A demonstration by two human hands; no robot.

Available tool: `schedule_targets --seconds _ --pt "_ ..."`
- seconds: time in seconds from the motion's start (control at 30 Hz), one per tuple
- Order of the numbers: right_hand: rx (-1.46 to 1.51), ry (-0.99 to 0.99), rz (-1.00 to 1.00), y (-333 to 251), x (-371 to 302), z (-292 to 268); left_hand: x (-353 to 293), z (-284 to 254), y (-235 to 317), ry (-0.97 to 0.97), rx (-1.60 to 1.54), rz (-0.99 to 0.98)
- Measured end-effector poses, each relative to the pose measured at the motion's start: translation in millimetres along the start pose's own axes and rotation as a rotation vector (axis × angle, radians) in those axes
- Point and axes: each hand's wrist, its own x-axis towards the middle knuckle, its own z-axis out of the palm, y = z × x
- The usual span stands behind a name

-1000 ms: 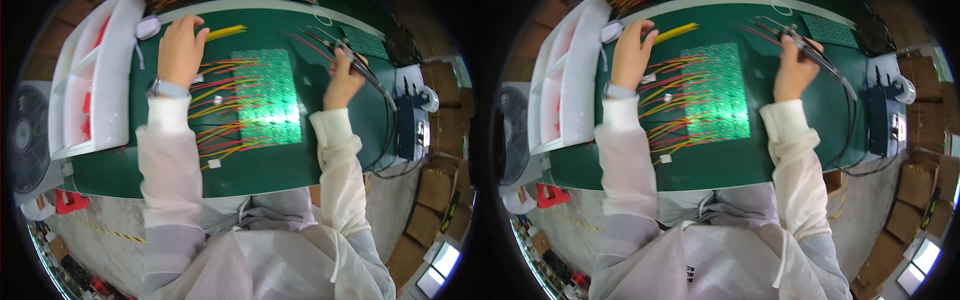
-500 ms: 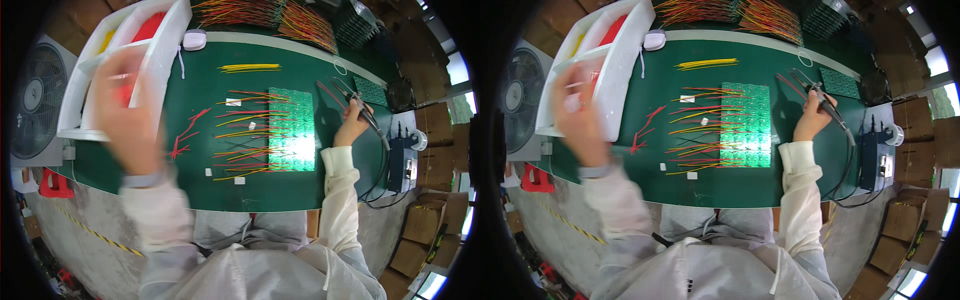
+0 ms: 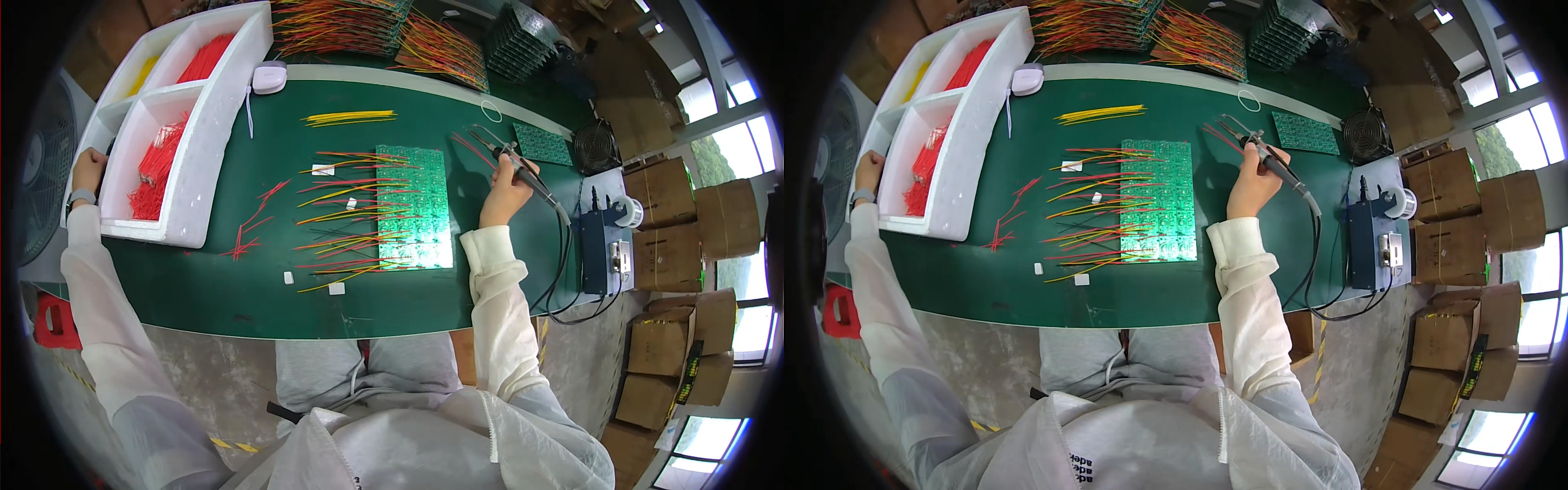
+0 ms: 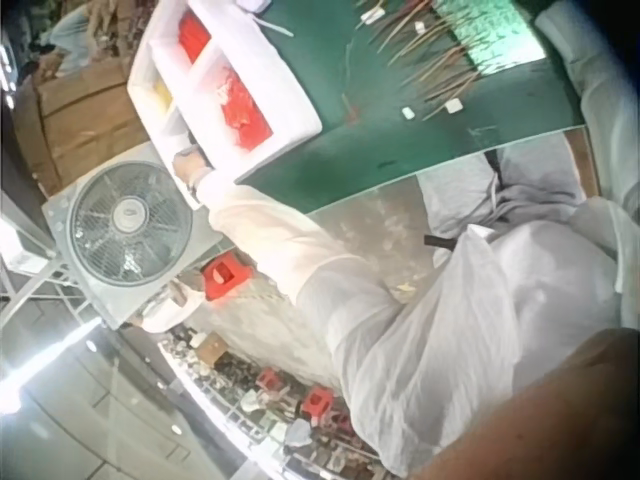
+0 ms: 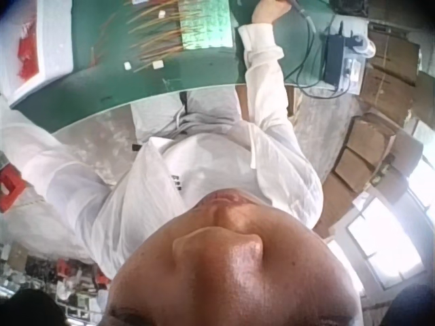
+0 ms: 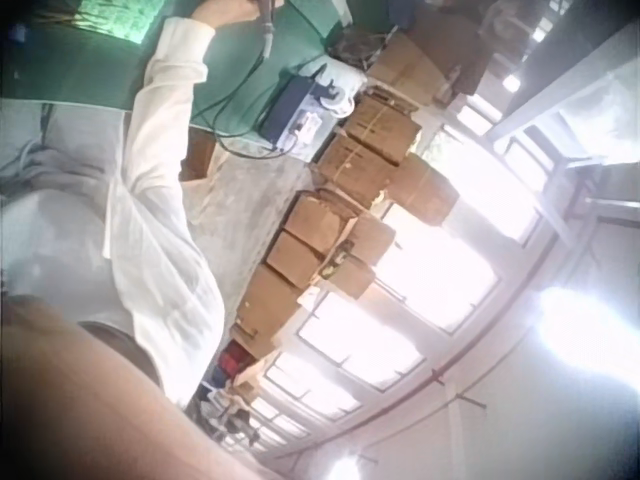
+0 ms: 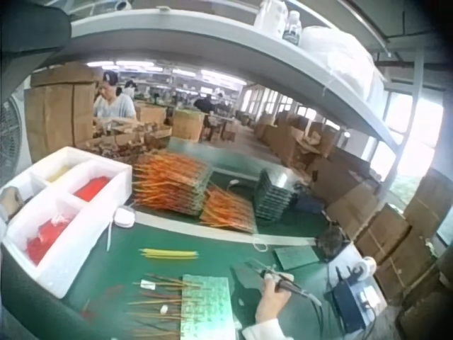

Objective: Soldering wires onto a green circuit board at a factory workstation.

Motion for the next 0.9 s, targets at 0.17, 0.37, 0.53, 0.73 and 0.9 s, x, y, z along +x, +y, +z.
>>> schedule_targets --seconds 0.17,0.37,0.53,0.73,0.9 --pt "-0.021 0.015 -0.031 2 0 1 -14 -13 29 0.120 0.049 -0.021" --pt "-0.019 0.024 -0.070 5 2 1 5 8 -5 -0.042 -0.027 -0.044" --pt "-0.002 0.003 -0.043 7 2 -1 3 12 -1 -0.092 -0.196 0.146" --pt "0.014 0.022 -0.092 11 4 1 -4 6 28 -0.126 -0.147 0.330" --pt "0.040 0.019 0.052 8 4 -1 22 12 -18 -0.058 0.083 0.376"
